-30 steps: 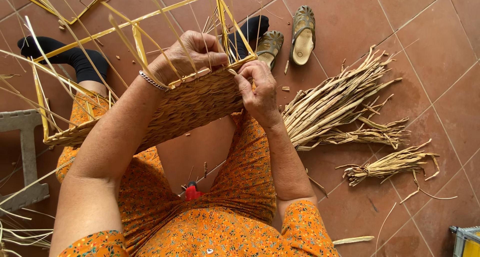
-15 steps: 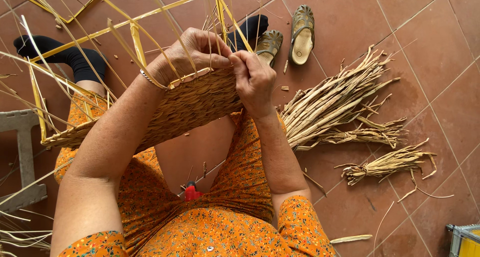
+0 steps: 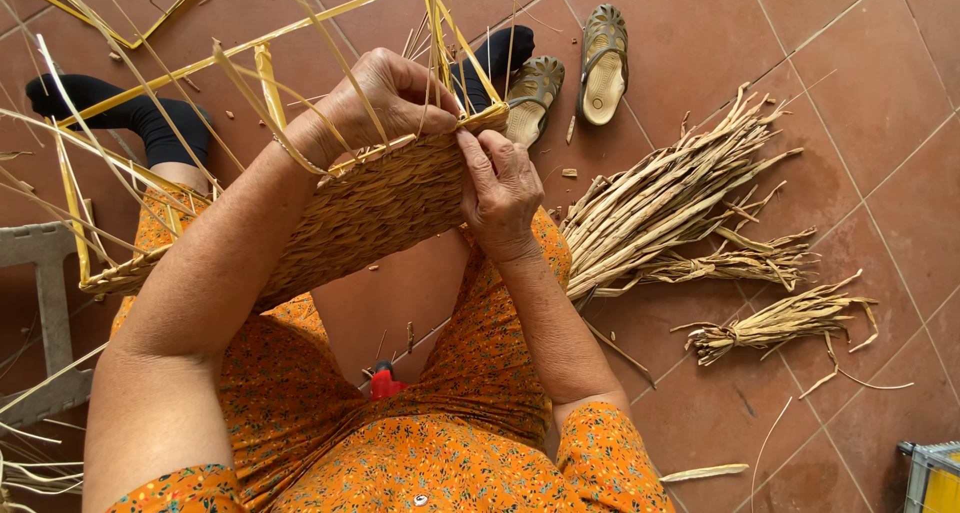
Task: The person sits on the floor weaving dried seagrass strands around a bamboo frame basket. They tuck and weave strands into the woven side panel, trim excess strands with scissors, and pull strands tight to secure the weave.
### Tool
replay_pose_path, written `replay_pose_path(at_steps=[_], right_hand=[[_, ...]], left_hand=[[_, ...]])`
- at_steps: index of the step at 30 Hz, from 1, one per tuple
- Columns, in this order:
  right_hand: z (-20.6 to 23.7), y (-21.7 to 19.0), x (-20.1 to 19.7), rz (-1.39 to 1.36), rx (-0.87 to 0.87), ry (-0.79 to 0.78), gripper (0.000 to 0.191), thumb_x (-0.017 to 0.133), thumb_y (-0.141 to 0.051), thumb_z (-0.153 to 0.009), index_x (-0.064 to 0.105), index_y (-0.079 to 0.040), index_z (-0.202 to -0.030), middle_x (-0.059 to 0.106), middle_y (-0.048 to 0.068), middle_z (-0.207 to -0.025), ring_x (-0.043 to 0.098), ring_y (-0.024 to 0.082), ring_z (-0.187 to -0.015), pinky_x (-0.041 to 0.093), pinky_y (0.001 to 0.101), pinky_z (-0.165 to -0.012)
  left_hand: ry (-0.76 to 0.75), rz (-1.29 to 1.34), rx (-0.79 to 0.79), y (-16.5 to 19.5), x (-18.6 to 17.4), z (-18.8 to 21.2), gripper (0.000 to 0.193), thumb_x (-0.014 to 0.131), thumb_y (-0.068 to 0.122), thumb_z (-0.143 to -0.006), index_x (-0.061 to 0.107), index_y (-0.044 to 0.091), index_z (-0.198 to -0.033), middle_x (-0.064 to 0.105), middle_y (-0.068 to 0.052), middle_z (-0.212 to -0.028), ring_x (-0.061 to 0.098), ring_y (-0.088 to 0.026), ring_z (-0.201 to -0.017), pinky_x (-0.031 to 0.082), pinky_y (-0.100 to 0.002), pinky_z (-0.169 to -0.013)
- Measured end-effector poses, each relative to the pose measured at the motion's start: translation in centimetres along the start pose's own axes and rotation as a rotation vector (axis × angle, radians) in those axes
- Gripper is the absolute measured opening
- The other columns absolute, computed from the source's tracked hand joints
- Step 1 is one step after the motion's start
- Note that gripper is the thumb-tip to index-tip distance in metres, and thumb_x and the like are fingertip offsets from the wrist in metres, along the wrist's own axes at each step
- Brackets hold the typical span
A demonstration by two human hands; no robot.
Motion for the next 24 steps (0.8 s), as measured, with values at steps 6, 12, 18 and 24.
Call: replay_pose_path(at_steps=[6,12,18,24], right_hand=[[0.2,-0.1,0.0,0.022,0.003,-0.023,0.035,0.074,0.0,-0.092,0.069,-0.008,-0.126,0.062,0.006,-0.113,0.064,0.025,-0.098,0.057,0.039,-0.083],[-0.2,-0.6,-0.1,0.013,0.021,-0.042,0.038,0.073,0.003,-0.089,0.069,-0.008,-0.126,0.061,0.008,-0.114,0.063,0.025,-0.1,0.055,0.0386,-0.082],[-0.7,-0.4,-0.2,-0.1,0.098,0.002,0.023,0.072,-0.003,-0.093,0.065,-0.007,-0.115,0.063,0.01,-0.113,0.067,0.026,-0.099,0.057,0.0384,-0.084],[-1.3,0.2,0.6,-0.257,0.207,0.071,0.02,0.078,-0.011,-0.096,0.063,-0.006,-0.109,0.066,0.008,-0.104,0.069,0.024,-0.092,0.057,0.0372,-0.081]], left_hand=[[-0.08,-0.201,0.026,0.6,0.1,-0.1,0.024,0.085,0.015,-0.077,0.082,0.01,-0.101,0.079,-0.004,-0.086,0.072,-0.009,-0.078,0.058,-0.026,-0.072],[-0.111,-0.045,-0.021,0.2,0.6,-0.6,0.019,0.08,0.016,-0.084,0.081,0.005,-0.1,0.075,-0.003,-0.082,0.066,-0.009,-0.074,0.054,-0.027,-0.066],[-0.14,-0.059,-0.179,-0.1,0.8,-1.1,0.022,0.075,0.026,-0.091,0.08,0.008,-0.103,0.074,-0.001,-0.083,0.065,-0.007,-0.076,0.052,-0.025,-0.066],[-0.062,0.132,-0.216,-0.1,0.1,-0.3,0.029,0.081,0.027,-0.086,0.079,0.001,-0.101,0.075,-0.005,-0.085,0.067,-0.01,-0.074,0.054,-0.027,-0.065]])
Point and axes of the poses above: each hand's wrist, its own z-axis away from the middle knuckle, its own x-axis out of the palm, y = z × x, the point moved 1 cm from there along -z, towards the middle knuckle
